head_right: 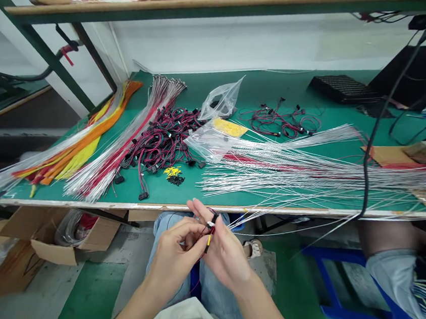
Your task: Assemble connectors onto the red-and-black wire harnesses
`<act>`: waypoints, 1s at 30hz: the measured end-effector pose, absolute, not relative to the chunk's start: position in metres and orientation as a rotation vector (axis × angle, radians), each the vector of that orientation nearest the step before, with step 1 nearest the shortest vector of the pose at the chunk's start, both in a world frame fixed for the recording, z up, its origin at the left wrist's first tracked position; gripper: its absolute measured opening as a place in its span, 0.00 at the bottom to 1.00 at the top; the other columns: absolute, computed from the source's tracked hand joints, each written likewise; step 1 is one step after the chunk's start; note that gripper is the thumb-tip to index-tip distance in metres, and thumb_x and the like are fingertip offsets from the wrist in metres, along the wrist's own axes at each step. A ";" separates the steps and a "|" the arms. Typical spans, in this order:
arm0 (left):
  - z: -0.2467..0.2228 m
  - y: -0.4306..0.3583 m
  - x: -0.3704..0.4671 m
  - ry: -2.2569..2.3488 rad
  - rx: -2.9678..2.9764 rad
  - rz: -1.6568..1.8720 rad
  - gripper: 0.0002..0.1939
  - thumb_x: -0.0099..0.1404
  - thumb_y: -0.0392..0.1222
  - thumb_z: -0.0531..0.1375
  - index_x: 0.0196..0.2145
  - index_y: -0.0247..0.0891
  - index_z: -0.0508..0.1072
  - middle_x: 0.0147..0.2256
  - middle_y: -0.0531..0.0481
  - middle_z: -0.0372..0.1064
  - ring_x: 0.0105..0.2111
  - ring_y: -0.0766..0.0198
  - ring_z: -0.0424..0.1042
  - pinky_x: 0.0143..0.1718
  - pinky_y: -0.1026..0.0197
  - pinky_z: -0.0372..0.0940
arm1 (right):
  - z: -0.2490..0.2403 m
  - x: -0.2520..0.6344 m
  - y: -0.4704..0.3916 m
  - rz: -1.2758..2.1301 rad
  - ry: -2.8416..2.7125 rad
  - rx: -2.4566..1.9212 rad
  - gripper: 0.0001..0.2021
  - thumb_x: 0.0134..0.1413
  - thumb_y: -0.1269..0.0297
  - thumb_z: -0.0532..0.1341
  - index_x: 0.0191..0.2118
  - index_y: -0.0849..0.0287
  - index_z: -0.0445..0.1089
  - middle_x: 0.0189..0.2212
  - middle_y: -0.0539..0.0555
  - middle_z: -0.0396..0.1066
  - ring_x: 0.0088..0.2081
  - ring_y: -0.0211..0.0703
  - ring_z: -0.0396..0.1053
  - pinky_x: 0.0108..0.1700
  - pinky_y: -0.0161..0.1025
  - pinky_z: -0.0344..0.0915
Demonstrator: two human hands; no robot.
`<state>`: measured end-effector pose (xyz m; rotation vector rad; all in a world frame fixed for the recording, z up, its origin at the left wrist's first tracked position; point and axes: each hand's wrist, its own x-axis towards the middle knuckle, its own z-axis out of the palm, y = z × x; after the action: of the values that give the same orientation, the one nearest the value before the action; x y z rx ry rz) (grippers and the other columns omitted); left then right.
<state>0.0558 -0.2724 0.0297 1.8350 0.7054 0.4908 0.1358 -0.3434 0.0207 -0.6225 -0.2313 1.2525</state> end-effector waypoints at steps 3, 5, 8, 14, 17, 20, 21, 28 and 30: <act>0.031 -0.275 0.057 0.709 1.855 0.515 0.04 0.55 0.35 0.57 0.27 0.36 0.73 0.24 0.52 0.64 0.21 0.71 0.58 0.22 0.67 0.54 | 0.021 0.136 -0.344 1.250 -0.236 -0.583 0.21 0.59 0.49 0.50 0.52 0.51 0.66 0.60 0.51 0.51 0.62 0.49 0.45 0.61 0.49 0.44; 0.034 -0.275 0.057 0.705 1.848 0.501 0.04 0.55 0.35 0.57 0.27 0.35 0.73 0.24 0.53 0.64 0.21 0.71 0.58 0.22 0.67 0.54 | 0.021 0.135 -0.344 1.252 -0.233 -0.581 0.21 0.58 0.49 0.50 0.52 0.51 0.66 0.60 0.51 0.51 0.61 0.49 0.46 0.61 0.49 0.45; 0.036 -0.275 0.058 0.695 1.820 0.449 0.03 0.54 0.34 0.56 0.26 0.35 0.71 0.23 0.53 0.64 0.20 0.72 0.58 0.22 0.68 0.55 | 0.022 0.136 -0.346 1.274 -0.238 -0.588 0.22 0.57 0.48 0.51 0.53 0.50 0.66 0.61 0.50 0.50 0.61 0.50 0.48 0.61 0.49 0.46; 0.034 -0.271 0.054 0.666 1.666 0.269 0.04 0.55 0.38 0.57 0.27 0.35 0.68 0.20 0.54 0.64 0.17 0.72 0.59 0.18 0.69 0.52 | 0.020 0.138 -0.350 1.321 -0.295 -0.580 0.24 0.58 0.47 0.49 0.52 0.56 0.67 0.61 0.52 0.50 0.60 0.51 0.50 0.60 0.46 0.48; 0.037 -0.270 0.051 0.673 1.669 0.255 0.05 0.56 0.40 0.57 0.27 0.35 0.69 0.17 0.55 0.63 0.17 0.72 0.58 0.18 0.69 0.51 | 0.020 0.140 -0.350 1.362 -0.306 -0.534 0.25 0.58 0.46 0.48 0.54 0.55 0.65 0.62 0.50 0.46 0.61 0.51 0.47 0.61 0.46 0.47; 0.041 -0.270 0.051 0.684 1.743 0.297 0.06 0.57 0.40 0.56 0.27 0.34 0.70 0.17 0.56 0.62 0.16 0.73 0.57 0.18 0.69 0.51 | 0.019 0.141 -0.350 1.381 -0.321 -0.477 0.25 0.59 0.47 0.47 0.55 0.55 0.64 0.62 0.51 0.46 0.61 0.51 0.46 0.62 0.48 0.46; 0.042 -0.270 0.051 0.681 1.776 0.329 0.06 0.57 0.39 0.56 0.27 0.34 0.70 0.18 0.55 0.62 0.16 0.73 0.57 0.18 0.69 0.51 | 0.019 0.141 -0.350 1.382 -0.323 -0.464 0.25 0.60 0.48 0.46 0.55 0.55 0.63 0.62 0.51 0.46 0.61 0.51 0.47 0.62 0.48 0.45; 0.036 -0.277 0.053 0.623 1.905 0.537 0.03 0.57 0.35 0.57 0.29 0.35 0.72 0.24 0.54 0.65 0.20 0.73 0.57 0.21 0.69 0.53 | 0.020 0.138 -0.349 1.312 -0.306 -0.493 0.24 0.59 0.47 0.46 0.54 0.54 0.65 0.60 0.51 0.51 0.60 0.53 0.49 0.62 0.49 0.44; 0.032 -0.280 0.053 0.620 1.930 0.588 0.04 0.58 0.34 0.58 0.30 0.36 0.73 0.25 0.53 0.65 0.21 0.72 0.58 0.22 0.69 0.53 | 0.021 0.137 -0.349 1.285 -0.289 -0.518 0.24 0.59 0.47 0.46 0.54 0.53 0.65 0.60 0.50 0.52 0.60 0.53 0.49 0.62 0.51 0.43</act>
<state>0.0531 -0.2801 0.0323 1.9297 0.6198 0.5876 0.1371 -0.3487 0.0211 -0.5175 -0.2892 1.2852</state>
